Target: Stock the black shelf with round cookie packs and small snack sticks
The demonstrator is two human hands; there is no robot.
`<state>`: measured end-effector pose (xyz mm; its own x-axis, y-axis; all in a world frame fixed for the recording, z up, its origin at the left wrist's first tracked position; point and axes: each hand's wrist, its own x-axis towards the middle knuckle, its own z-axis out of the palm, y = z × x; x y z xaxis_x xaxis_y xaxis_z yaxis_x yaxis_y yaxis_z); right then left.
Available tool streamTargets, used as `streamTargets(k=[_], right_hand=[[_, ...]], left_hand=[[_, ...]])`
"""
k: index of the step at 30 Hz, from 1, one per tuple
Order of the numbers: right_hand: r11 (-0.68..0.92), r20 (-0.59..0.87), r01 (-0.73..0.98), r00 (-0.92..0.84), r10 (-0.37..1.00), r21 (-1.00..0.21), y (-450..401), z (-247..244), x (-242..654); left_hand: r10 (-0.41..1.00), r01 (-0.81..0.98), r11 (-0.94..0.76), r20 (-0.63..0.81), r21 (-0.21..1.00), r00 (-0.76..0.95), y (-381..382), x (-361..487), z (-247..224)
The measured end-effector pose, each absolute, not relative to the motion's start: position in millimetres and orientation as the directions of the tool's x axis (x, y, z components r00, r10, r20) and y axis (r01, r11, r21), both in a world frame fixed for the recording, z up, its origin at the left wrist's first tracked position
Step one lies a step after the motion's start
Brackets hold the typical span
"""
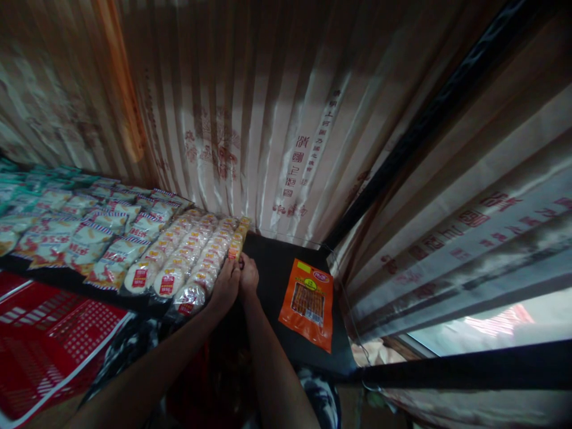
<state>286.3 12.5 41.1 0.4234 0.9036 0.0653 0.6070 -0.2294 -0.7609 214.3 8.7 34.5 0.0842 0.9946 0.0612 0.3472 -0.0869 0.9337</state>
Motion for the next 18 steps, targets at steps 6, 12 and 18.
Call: streamTargets(k=[6, 12, 18], right_hand=[[-0.254, 0.040, 0.603, 0.430, 0.902, -0.756, 16, 44, 287], [-0.253, 0.036, 0.572, 0.445, 0.895, -0.781, 18, 46, 286], [-0.247, 0.052, 0.542, 0.476, 0.878, -0.803, 21, 40, 287]], left_hand=[[0.993, 0.324, -0.093, 0.063, 0.942, 0.104, 12, 215, 36], [0.983, 0.331, -0.157, 0.115, 0.930, 0.144, 13, 214, 43], [0.986, 0.331, -0.136, 0.096, 0.934, 0.137, 14, 214, 46]])
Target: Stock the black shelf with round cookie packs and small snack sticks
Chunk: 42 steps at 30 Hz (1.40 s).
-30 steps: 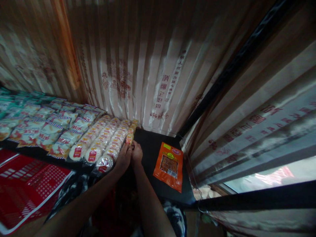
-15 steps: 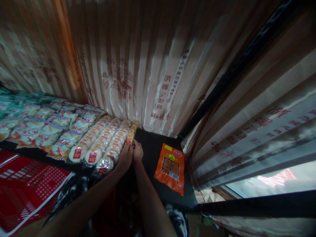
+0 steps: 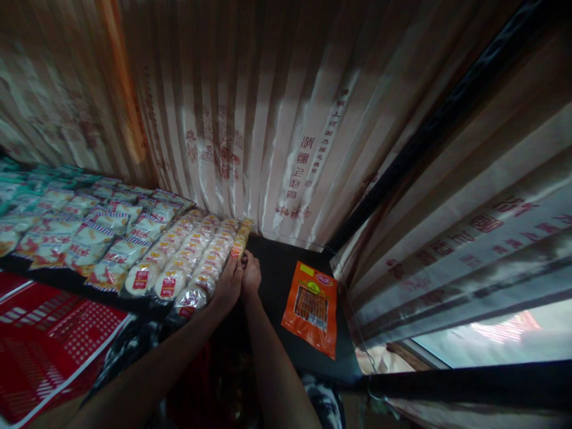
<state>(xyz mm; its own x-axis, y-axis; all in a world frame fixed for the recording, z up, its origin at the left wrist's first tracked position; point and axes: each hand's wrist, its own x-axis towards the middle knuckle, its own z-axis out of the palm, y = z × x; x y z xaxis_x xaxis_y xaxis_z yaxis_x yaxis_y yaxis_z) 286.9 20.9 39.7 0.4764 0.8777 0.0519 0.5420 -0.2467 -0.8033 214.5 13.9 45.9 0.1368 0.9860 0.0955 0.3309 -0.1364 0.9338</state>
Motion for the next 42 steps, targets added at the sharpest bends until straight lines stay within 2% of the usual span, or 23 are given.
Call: streamTargets(k=[4, 9, 17, 22, 36, 42], right_hand=[[-0.226, 0.104, 0.563, 0.494, 0.863, -0.795, 24, 32, 288], [-0.145, 0.202, 0.616, 0.458, 0.866, -0.774, 29, 26, 291], [-0.138, 0.149, 0.590, 0.412, 0.899, -0.796, 33, 29, 292], [-0.110, 0.183, 0.574, 0.429, 0.885, -0.812, 36, 24, 294], [-0.136, 0.101, 0.417, 0.498, 0.861, -0.899, 63, 29, 305], [-0.121, 0.075, 0.378, 0.465, 0.882, -0.918, 85, 29, 310]], left_hand=[[0.982, 0.348, -0.150, 0.098, 0.926, 0.163, 14, 216, 46], [0.991, 0.355, -0.084, 0.042, 0.931, 0.125, 17, 217, 42], [0.993, 0.308, -0.080, 0.047, 0.948, 0.112, 21, 216, 40], [0.992, 0.327, -0.084, 0.048, 0.941, 0.117, 19, 216, 47], [0.992, 0.263, -0.106, 0.083, 0.959, 0.098, 7, 218, 48], [0.992, 0.249, -0.108, 0.087, 0.963, 0.095, 19, 217, 40]])
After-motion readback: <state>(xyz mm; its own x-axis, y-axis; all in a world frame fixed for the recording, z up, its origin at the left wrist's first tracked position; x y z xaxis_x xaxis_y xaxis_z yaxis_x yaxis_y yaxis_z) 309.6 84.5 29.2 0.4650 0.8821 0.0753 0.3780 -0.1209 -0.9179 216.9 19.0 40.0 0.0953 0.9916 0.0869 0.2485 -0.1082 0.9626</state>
